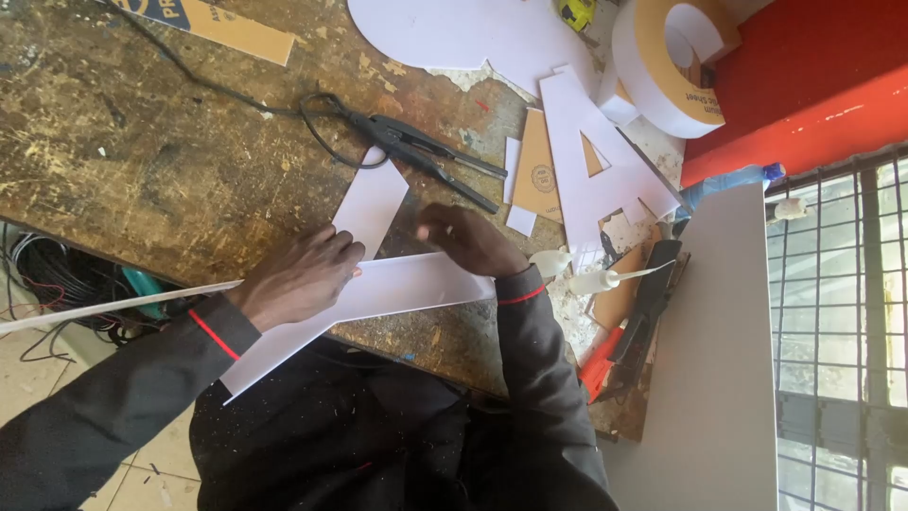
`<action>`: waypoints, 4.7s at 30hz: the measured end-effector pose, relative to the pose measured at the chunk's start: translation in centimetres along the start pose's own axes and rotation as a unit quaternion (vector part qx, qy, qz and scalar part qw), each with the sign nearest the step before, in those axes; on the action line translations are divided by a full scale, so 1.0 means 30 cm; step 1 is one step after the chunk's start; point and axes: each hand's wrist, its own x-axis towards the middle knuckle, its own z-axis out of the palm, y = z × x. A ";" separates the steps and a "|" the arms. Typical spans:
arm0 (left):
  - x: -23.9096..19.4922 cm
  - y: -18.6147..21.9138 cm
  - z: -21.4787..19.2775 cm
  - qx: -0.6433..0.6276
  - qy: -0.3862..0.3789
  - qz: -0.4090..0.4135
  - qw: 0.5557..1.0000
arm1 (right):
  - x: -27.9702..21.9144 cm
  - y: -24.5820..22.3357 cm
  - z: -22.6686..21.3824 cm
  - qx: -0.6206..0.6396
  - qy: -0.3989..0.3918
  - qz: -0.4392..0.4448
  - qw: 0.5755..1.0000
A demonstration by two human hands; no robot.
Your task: Gluing and bonding thin plastic strips to the edges of a Y-shaped sign component to create a 3D effect.
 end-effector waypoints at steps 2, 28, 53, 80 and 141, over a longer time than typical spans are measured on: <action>0.002 -0.005 0.018 0.004 0.006 0.004 1.000 | 0.068 0.058 0.011 -0.099 0.082 -0.002 0.992; -0.012 0.011 0.026 0.000 0.038 0.025 0.999 | -0.078 -0.418 -0.188 0.107 0.196 -0.104 0.969; -0.063 0.076 -0.027 0.042 0.102 0.005 0.994 | -0.188 -0.462 -0.024 0.052 0.074 -0.001 0.996; -0.060 0.081 -0.025 0.093 0.091 0.013 0.991 | -0.181 -0.463 0.033 -0.057 0.104 -0.025 0.993; -0.092 0.022 -0.071 -0.278 0.118 0.072 0.951 | -0.290 -0.433 0.062 0.072 0.168 0.114 0.976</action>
